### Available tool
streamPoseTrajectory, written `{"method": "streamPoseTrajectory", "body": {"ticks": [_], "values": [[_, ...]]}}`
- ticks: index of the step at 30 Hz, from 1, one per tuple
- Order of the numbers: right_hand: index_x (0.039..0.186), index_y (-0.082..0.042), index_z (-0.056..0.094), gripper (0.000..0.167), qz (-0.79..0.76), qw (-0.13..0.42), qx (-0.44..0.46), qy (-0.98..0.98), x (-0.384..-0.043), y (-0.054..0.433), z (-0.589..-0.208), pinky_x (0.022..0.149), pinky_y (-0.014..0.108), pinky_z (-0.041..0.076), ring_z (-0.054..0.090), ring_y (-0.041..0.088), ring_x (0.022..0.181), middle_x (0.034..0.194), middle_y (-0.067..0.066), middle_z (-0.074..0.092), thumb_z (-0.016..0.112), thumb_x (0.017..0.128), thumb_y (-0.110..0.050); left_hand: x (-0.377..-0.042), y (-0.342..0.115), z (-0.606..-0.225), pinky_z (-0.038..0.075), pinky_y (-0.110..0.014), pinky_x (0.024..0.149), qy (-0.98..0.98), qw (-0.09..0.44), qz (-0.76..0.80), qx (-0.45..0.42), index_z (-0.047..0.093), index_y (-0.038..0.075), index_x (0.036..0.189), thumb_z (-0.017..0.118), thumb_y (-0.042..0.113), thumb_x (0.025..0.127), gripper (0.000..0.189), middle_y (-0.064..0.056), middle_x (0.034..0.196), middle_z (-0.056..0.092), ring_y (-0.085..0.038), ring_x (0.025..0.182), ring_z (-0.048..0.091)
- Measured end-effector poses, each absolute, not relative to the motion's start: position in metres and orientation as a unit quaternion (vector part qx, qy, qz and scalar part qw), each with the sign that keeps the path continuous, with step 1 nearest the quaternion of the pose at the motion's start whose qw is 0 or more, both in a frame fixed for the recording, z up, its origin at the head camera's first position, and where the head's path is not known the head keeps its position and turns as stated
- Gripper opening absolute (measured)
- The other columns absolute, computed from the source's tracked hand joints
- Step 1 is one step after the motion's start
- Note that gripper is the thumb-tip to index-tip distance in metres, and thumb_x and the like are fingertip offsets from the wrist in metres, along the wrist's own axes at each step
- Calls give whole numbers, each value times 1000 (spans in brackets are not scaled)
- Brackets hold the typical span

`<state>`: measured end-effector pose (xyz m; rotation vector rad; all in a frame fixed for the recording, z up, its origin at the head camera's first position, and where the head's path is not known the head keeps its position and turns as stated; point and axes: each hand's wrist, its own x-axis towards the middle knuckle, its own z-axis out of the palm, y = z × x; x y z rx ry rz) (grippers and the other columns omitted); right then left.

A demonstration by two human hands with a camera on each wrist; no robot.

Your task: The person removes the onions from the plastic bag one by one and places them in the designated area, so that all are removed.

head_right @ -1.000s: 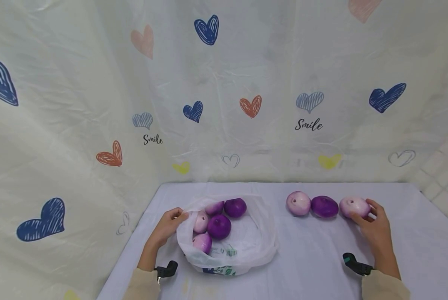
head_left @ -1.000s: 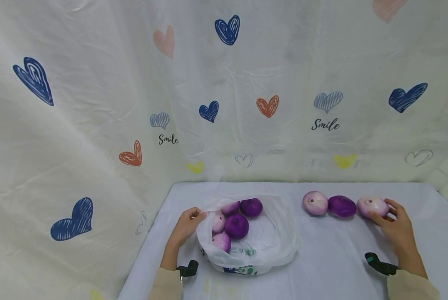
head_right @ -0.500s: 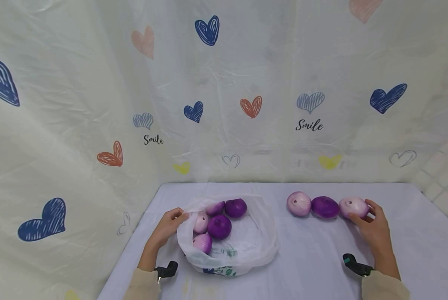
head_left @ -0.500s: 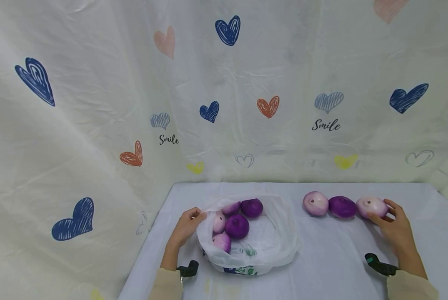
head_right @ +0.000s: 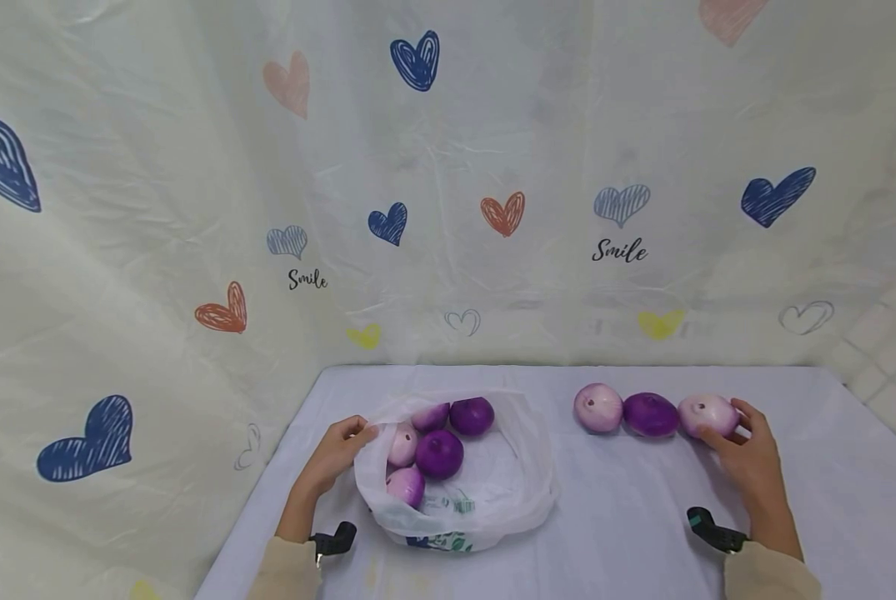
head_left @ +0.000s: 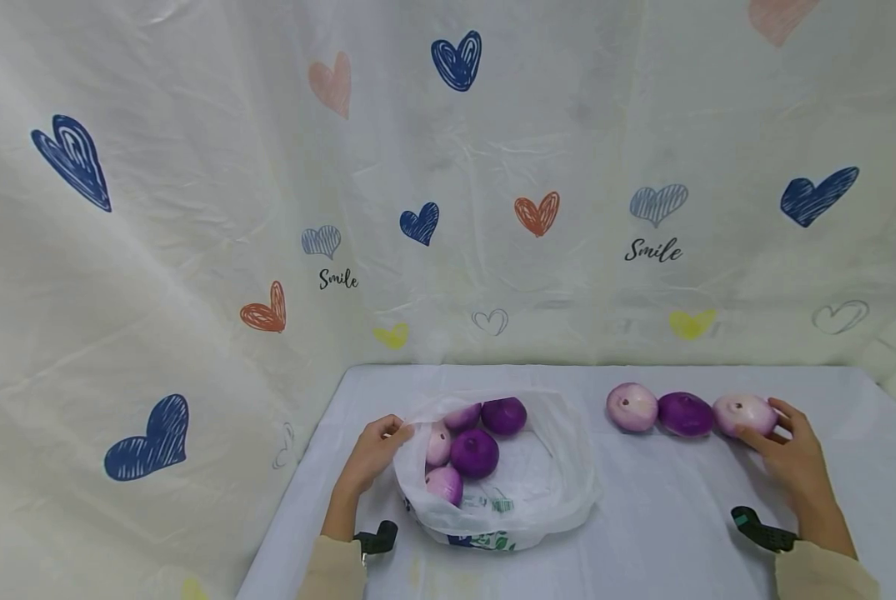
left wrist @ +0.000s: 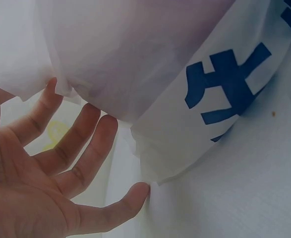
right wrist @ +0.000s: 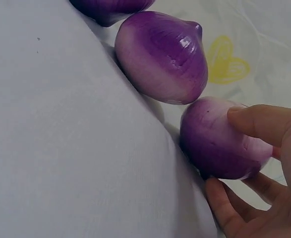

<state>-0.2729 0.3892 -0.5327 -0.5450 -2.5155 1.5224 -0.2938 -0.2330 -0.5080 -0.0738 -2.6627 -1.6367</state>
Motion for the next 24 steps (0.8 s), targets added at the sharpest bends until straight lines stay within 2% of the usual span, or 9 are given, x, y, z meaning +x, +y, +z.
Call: {"method": "streamPoseTrajectory", "body": {"ticks": [7, 8, 9, 13, 14, 17, 20, 22, 24], "values": [[163, -5, 6, 86, 488, 84, -165, -853, -269, 390, -527, 112, 61, 34, 28, 58, 137, 165, 35, 8, 54, 103, -43, -294, -233, -508, 43, -33, 71, -852, 7, -523, -22, 66, 9, 93, 68, 34, 98, 26, -6, 91, 60, -19, 82, 55], [163, -5, 6, 85, 486, 86, -167, -854, -268, 390, -525, 109, 54, 39, 29, 58, 137, 165, 35, 9, 54, 103, -43, -294, -233, -508, 43, -33, 71, -852, 7, -523, -23, 66, 9, 93, 68, 34, 98, 25, -5, 91, 60, -19, 82, 55], [163, -5, 6, 85, 485, 86, -168, -854, -268, 390, -523, 110, 57, 38, 29, 58, 138, 165, 35, 9, 53, 103, -44, -294, -233, -508, 44, -33, 71, -852, 7, -523, -23, 66, 9, 93, 68, 33, 98, 25, -5, 91, 60, -19, 82, 55], [163, -5, 8, 86, 472, 99, -177, -858, -266, 389, -513, 97, 50, 46, 28, 58, 140, 165, 35, 12, 55, 102, -44, -294, -233, -508, 44, -33, 71, -851, 8, -524, -22, 66, 8, 93, 69, 33, 98, 25, -5, 90, 60, -18, 82, 55], [163, -5, 9, 85, 470, 104, -180, -858, -265, 389, -510, 96, 52, 46, 27, 59, 141, 164, 35, 12, 55, 102, -43, -294, -233, -508, 44, -32, 71, -851, 8, -524, -22, 66, 8, 93, 69, 33, 98, 25, -5, 90, 60, -18, 82, 55], [162, -4, 11, 83, 464, 120, -186, -858, -263, 384, -497, 101, 68, 38, 25, 60, 143, 164, 36, 13, 55, 102, -41, -295, -233, -509, 44, -32, 71, -852, 8, -523, -22, 66, 9, 93, 69, 33, 98, 25, -5, 90, 60, -18, 82, 55], [162, -3, 12, 82, 458, 134, -188, -859, -260, 377, -484, 106, 73, 32, 23, 60, 144, 163, 37, 14, 55, 103, -40, -295, -233, -508, 44, -32, 71, -852, 9, -523, -23, 66, 9, 92, 69, 33, 97, 25, -6, 90, 61, -18, 82, 55], [162, -4, 13, 82, 453, 142, -183, -861, -258, 371, -475, 106, 70, 35, 25, 58, 144, 163, 35, 15, 56, 102, -40, -295, -233, -508, 44, -33, 72, -851, 8, -525, -23, 66, 9, 92, 69, 33, 97, 24, -6, 90, 61, -18, 82, 55], [162, -6, 16, 81, 452, 154, -170, -862, -257, 364, -469, 101, 52, 45, 28, 54, 143, 163, 33, 19, 58, 102, -39, -295, -233, -508, 44, -33, 72, -850, 7, -527, -22, 67, 9, 92, 69, 33, 97, 24, -6, 90, 61, -19, 82, 55]]}}
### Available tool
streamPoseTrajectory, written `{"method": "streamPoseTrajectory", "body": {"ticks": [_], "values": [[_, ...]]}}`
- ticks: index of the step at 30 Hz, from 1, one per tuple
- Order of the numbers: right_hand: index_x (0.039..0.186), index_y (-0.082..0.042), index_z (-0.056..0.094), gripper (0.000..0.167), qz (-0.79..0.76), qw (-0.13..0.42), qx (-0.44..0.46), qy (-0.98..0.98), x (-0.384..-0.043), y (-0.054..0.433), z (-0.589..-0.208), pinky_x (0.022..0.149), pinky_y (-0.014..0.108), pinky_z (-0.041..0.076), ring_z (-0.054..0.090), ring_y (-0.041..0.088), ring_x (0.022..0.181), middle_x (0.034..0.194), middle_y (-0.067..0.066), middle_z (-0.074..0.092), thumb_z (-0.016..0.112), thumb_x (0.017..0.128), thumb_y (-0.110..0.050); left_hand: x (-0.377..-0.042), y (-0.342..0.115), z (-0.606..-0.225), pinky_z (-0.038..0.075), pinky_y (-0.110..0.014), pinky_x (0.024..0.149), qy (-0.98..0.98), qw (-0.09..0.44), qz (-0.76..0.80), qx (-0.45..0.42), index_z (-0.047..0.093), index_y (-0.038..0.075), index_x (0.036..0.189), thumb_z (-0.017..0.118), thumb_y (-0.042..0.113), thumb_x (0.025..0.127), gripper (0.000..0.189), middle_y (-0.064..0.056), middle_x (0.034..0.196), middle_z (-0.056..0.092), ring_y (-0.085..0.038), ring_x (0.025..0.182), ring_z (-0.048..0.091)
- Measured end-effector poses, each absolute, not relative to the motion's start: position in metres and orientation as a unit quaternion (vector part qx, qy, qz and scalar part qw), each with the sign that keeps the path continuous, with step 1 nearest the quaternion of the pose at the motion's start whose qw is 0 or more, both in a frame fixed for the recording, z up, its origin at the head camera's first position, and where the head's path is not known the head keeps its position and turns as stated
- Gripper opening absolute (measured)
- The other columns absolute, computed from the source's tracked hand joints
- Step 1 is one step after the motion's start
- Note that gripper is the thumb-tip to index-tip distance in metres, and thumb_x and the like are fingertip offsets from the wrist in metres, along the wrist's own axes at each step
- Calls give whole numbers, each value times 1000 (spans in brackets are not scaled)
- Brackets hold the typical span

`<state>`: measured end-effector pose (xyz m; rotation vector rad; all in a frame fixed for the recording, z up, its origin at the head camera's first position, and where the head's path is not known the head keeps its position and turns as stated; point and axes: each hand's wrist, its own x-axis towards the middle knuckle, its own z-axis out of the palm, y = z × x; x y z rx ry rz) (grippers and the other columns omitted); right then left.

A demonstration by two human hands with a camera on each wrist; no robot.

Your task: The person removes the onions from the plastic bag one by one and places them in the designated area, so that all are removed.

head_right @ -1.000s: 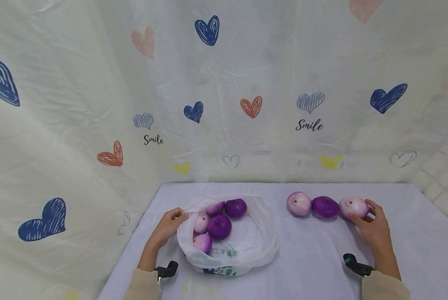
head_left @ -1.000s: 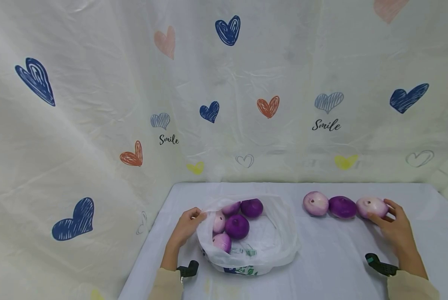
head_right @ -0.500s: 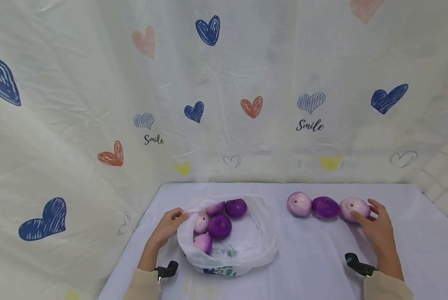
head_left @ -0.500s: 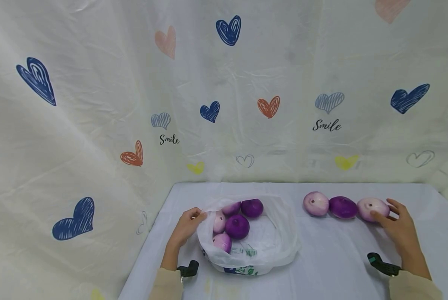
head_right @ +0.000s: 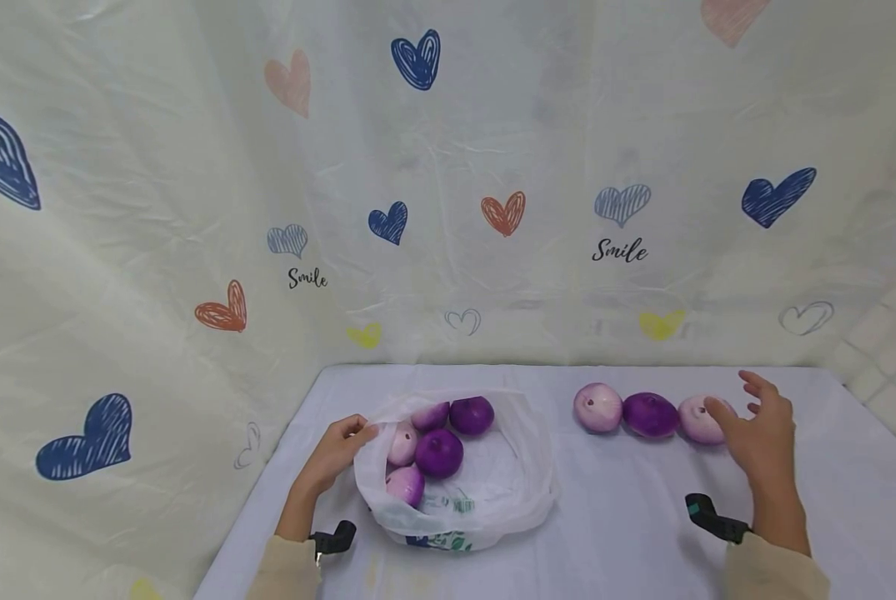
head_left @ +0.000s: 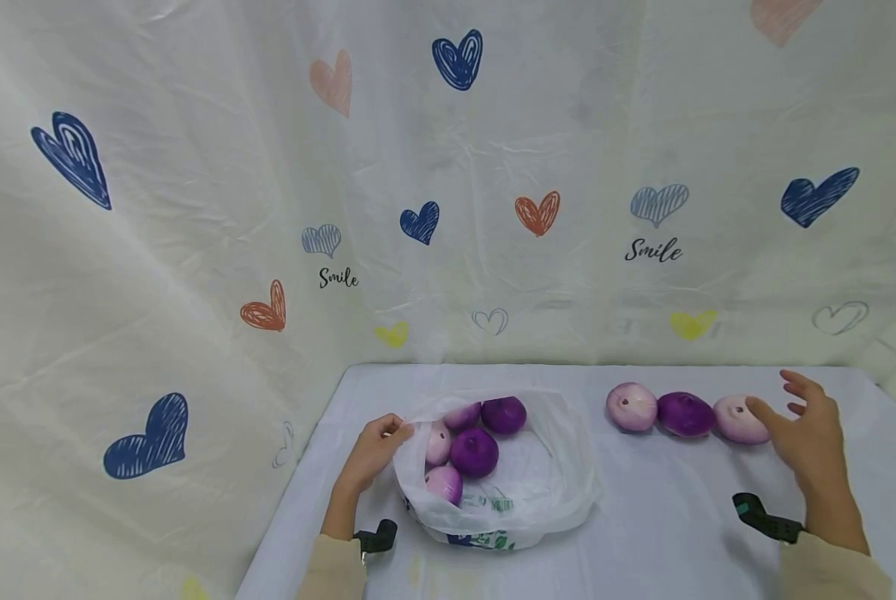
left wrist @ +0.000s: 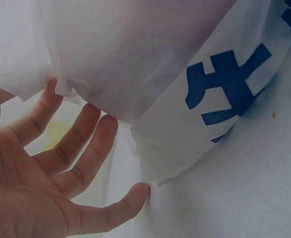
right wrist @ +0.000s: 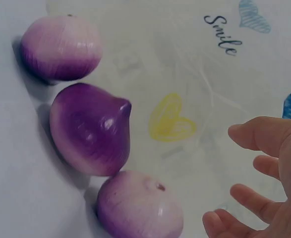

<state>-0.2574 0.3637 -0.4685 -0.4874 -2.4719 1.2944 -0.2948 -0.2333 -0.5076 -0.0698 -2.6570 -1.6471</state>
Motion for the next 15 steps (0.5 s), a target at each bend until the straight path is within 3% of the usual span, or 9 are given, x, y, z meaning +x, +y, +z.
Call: {"method": "streamPoseTrajectory", "body": {"ticks": [3, 5, 8, 10, 15], "values": [[163, -12, 20, 79, 449, 166, -137, -867, -259, 349, -460, 82, 22, 44, 38, 48, 135, 161, 31, 27, 60, 101, -39, -295, -234, -507, 44, -33, 72, -848, 6, -529, -22, 67, 9, 92, 69, 32, 97, 24, -5, 90, 61, -19, 83, 55], [163, -16, 23, 78, 454, 171, -103, -868, -261, 335, -456, 71, 10, 37, 51, 30, 123, 158, 31, 33, 63, 100, -39, -295, -234, -508, 44, -33, 72, -848, 6, -529, -24, 67, 9, 92, 69, 32, 97, 24, -5, 90, 61, -19, 82, 55], [161, -17, 28, 75, 461, 170, -41, -870, -266, 311, -451, 70, 6, 40, 49, -1, 106, 151, 30, 40, 65, 100, -37, -295, -234, -508, 44, -33, 72, -848, 7, -529, -26, 67, 9, 91, 69, 32, 97, 24, -5, 90, 61, -18, 82, 55], [159, -13, 32, 70, 466, 177, 4, -867, -269, 292, -449, 74, 5, 42, 42, -13, 104, 148, 28, 45, 66, 100, -33, -295, -233, -508, 44, -33, 72, -848, 8, -529, -26, 67, 9, 92, 69, 32, 97, 24, -5, 90, 60, -18, 82, 55], [152, -6, 41, 60, 476, 180, 101, -855, -275, 237, -451, 84, 6, 42, 49, -9, 109, 142, 23, 53, 67, 100, -21, -294, -233, -506, 43, -33, 72, -847, 9, -531, -23, 67, 10, 91, 69, 32, 97, 23, -5, 90, 60, -19, 82, 54]]}}
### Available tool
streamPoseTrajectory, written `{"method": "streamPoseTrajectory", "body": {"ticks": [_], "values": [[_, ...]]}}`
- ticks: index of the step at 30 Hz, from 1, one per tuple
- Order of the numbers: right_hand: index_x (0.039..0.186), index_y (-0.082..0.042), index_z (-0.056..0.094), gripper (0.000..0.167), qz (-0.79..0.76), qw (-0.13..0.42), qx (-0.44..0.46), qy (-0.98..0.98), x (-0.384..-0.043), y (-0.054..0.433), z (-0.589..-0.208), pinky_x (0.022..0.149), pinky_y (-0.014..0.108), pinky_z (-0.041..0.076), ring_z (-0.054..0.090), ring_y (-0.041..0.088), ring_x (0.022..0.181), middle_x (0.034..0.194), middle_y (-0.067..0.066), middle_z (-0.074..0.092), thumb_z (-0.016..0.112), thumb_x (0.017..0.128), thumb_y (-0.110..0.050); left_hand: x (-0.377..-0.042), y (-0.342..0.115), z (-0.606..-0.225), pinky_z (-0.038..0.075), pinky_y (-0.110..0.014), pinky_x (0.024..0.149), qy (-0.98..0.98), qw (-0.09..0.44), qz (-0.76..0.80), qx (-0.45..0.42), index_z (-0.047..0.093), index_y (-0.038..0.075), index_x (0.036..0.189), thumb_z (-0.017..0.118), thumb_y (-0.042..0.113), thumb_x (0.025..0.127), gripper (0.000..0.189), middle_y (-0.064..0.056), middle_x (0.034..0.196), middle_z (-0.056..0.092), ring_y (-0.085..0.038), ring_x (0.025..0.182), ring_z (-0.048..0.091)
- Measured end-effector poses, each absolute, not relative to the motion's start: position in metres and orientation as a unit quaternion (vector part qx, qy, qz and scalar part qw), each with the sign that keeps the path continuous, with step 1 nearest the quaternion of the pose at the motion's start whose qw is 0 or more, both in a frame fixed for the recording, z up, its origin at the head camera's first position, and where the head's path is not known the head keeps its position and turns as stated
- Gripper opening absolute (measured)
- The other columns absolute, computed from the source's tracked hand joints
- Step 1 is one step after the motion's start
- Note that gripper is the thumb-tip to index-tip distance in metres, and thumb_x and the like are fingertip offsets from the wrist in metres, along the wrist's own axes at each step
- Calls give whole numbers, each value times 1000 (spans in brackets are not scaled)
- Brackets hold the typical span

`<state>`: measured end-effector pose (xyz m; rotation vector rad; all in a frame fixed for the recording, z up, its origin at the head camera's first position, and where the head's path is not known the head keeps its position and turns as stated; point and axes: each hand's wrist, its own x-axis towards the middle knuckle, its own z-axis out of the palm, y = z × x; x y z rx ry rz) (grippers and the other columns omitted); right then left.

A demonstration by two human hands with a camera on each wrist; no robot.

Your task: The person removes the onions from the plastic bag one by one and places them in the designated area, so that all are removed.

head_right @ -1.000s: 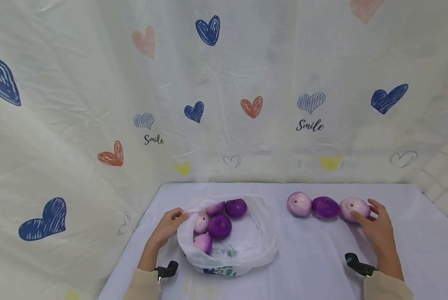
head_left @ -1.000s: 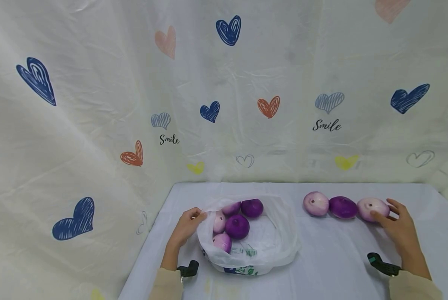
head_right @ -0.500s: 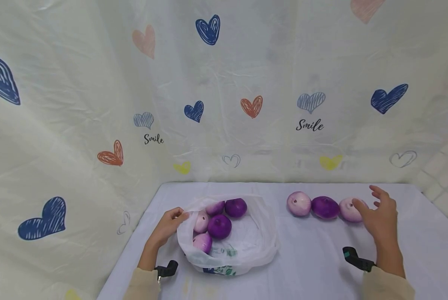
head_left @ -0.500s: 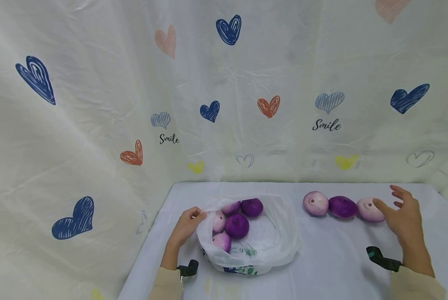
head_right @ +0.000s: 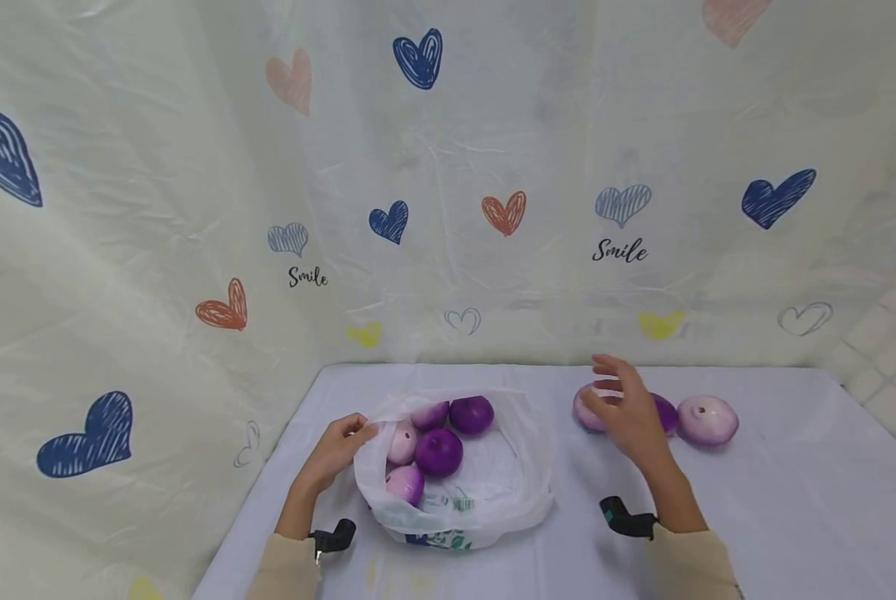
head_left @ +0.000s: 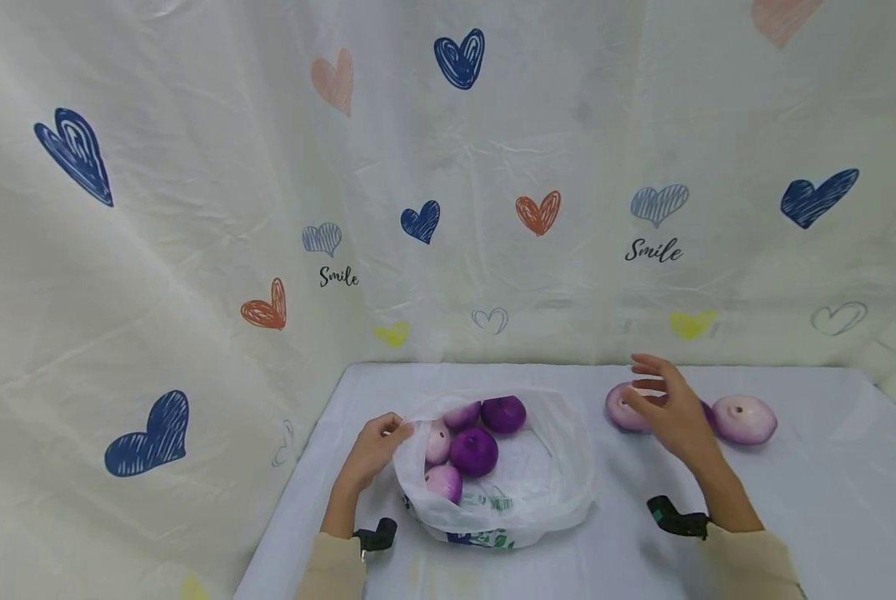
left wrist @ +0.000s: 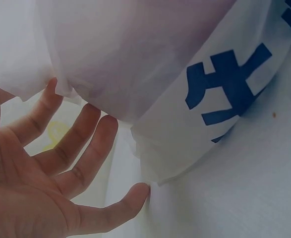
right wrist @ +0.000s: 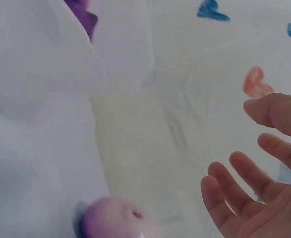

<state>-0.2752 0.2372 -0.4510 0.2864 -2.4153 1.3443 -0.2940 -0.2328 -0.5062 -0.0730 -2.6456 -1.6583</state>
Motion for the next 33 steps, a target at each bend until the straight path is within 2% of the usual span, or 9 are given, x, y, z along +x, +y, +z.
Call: {"method": "streamPoseTrajectory", "body": {"ticks": [4, 7, 9, 16, 23, 30, 33], "values": [[147, -6, 47, 55, 487, 168, 166, -841, -273, 193, -454, 88, 17, 51, 59, 11, 113, 136, 19, 58, 70, 97, -15, -294, -232, -506, 44, -33, 72, -847, 8, -530, -28, 67, 10, 91, 69, 33, 97, 23, -5, 90, 61, -19, 83, 55], [144, -7, 50, 53, 496, 151, 203, -831, -268, 166, -459, 90, 31, 56, 62, 30, 114, 132, 16, 61, 71, 96, -13, -295, -232, -506, 44, -33, 72, -848, 6, -528, -31, 67, 11, 91, 69, 33, 97, 23, -5, 91, 61, -18, 82, 55], [144, -8, 51, 52, 498, 136, 220, -828, -264, 152, -463, 91, 39, 56, 62, 35, 114, 131, 15, 61, 71, 96, -14, -295, -231, -505, 44, -32, 72, -849, 7, -527, -32, 67, 11, 91, 69, 33, 97, 23, -5, 91, 61, -18, 82, 55], [143, -14, 51, 52, 501, 65, 255, -824, -254, 116, -478, 95, 47, 54, 60, 37, 116, 136, 12, 60, 72, 97, -23, -297, -228, -506, 43, -32, 71, -850, 6, -526, -34, 67, 11, 91, 69, 32, 98, 22, -4, 88, 59, -18, 80, 53], [145, -10, 49, 58, 514, -4, 247, -822, -253, 96, -491, 96, 54, 52, 58, 41, 118, 137, 23, 54, 74, 94, -23, -297, -228, -506, 43, -32, 71, -853, 5, -521, -33, 67, 11, 92, 69, 33, 97, 23, -4, 89, 59, -18, 81, 53], [140, -3, 52, 57, 501, -30, 200, -842, -267, 71, -501, 88, 46, 56, 65, 36, 107, 130, 26, 57, 76, 92, -22, -295, -233, -506, 43, -32, 72, -850, 8, -526, -22, 68, 11, 91, 69, 32, 97, 22, -4, 90, 59, -18, 82, 54], [137, -2, 55, 56, 505, -30, 166, -847, -271, 62, -505, 87, 47, 57, 68, 34, 103, 126, 25, 61, 78, 90, -21, -294, -233, -505, 43, -32, 71, -851, 9, -524, -23, 67, 10, 91, 68, 32, 98, 23, -5, 90, 59, -19, 82, 54]]}}
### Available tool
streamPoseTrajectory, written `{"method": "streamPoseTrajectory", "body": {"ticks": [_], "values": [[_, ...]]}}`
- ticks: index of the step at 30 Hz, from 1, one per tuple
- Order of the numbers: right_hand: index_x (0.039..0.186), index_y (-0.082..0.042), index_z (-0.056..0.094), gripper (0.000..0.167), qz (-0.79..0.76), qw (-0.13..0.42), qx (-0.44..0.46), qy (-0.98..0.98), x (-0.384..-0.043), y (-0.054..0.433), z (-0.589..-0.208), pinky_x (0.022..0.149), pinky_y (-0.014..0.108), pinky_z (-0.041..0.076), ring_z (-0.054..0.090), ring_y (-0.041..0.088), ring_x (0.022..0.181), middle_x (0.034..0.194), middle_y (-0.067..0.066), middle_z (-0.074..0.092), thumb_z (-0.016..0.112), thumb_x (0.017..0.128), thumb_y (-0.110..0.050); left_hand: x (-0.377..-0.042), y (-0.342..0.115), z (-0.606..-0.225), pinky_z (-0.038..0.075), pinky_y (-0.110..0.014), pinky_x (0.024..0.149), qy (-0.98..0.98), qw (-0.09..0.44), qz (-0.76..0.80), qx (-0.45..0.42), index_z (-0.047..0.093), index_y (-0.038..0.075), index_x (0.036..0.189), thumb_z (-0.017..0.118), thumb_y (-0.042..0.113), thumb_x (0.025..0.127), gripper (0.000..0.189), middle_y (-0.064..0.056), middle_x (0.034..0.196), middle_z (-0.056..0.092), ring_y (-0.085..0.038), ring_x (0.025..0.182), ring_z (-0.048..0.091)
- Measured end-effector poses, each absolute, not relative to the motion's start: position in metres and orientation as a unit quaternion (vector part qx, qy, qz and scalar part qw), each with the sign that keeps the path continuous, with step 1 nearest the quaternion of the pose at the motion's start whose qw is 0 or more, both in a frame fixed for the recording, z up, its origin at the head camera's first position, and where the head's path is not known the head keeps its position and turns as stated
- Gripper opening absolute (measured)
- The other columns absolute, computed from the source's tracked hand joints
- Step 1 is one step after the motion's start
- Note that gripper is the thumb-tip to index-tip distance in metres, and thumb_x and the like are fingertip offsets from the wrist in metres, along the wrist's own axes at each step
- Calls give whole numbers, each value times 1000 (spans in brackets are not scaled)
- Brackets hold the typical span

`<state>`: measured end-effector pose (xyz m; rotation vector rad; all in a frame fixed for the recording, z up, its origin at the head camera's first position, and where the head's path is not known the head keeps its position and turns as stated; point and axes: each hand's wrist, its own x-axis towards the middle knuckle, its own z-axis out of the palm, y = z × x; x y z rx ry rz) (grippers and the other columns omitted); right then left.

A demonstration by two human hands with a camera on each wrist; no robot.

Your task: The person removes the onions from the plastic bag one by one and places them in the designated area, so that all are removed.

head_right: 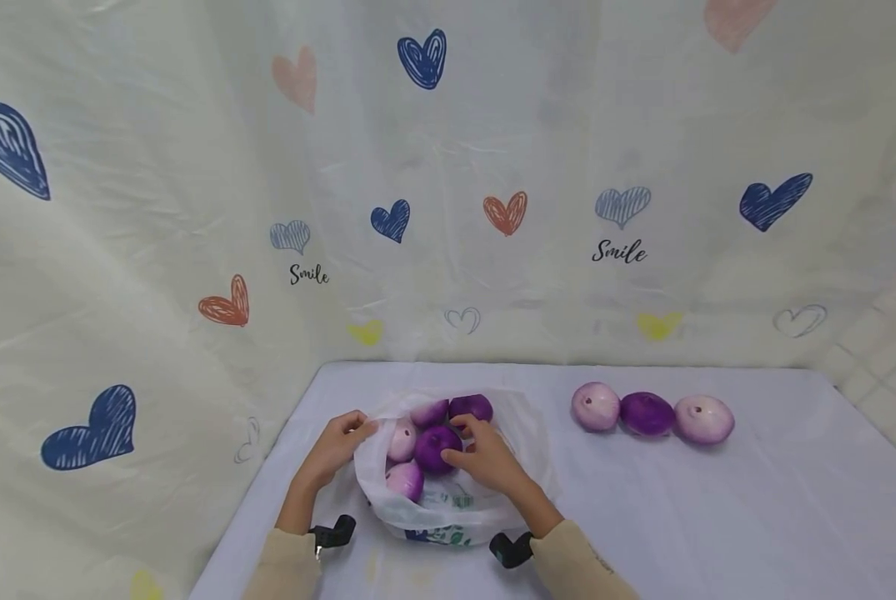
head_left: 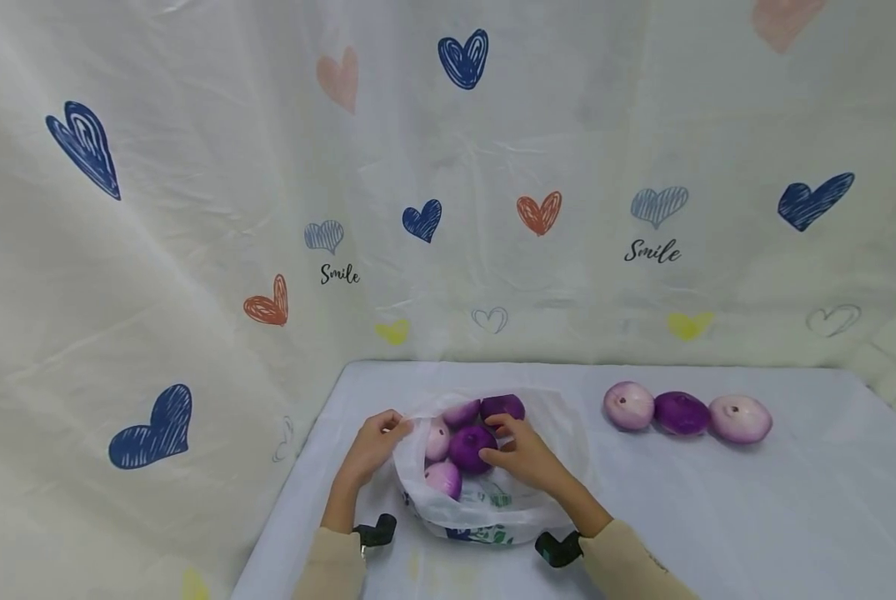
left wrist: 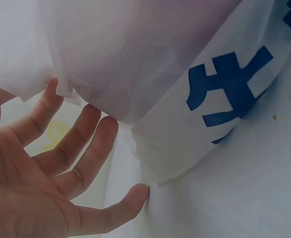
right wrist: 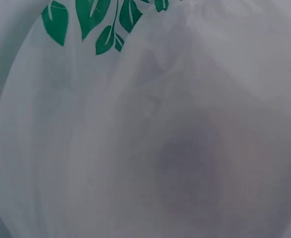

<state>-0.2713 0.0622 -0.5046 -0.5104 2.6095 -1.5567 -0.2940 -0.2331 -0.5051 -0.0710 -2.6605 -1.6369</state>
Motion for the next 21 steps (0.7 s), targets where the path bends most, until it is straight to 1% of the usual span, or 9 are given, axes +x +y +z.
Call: {"method": "streamPoseTrajectory", "body": {"ticks": [6, 12, 18, 21], "values": [[136, -4, 56, 57, -497, 25, -133, 857, -273, 50, -511, 91, 50, 55, 66, 33, 109, 124, 19, 67, 81, 88, -22, -293, -231, -505, 42, -32, 69, -852, 10, -522, -24, 66, 9, 92, 68, 33, 98, 25, -5, 90, 58, -19, 83, 53], [137, -6, 55, 60, -485, 18, -123, 865, -274, 40, -513, 92, 51, 54, 66, 32, 110, 124, 19, 68, 83, 86, -23, -292, -231, -503, 42, -32, 71, -846, 10, -533, -23, 66, 7, 92, 69, 32, 98, 25, -6, 90, 58, -19, 83, 53], [137, -11, 55, 63, -483, 18, -114, 868, -276, 35, -518, 94, 51, 54, 65, 31, 110, 127, 18, 65, 85, 84, -25, -293, -231, -504, 42, -32, 71, -847, 10, -531, -16, 67, 9, 92, 68, 31, 98, 24, -5, 91, 58, -19, 83, 53], [137, -13, 55, 64, -483, 16, -112, 868, -275, 34, -520, 93, 51, 54, 63, 30, 109, 128, 18, 62, 87, 83, -25, -294, -231, -504, 41, -32, 71, -850, 8, -526, -13, 66, 9, 93, 68, 32, 98, 24, -5, 92, 58, -19, 84, 53]]}}
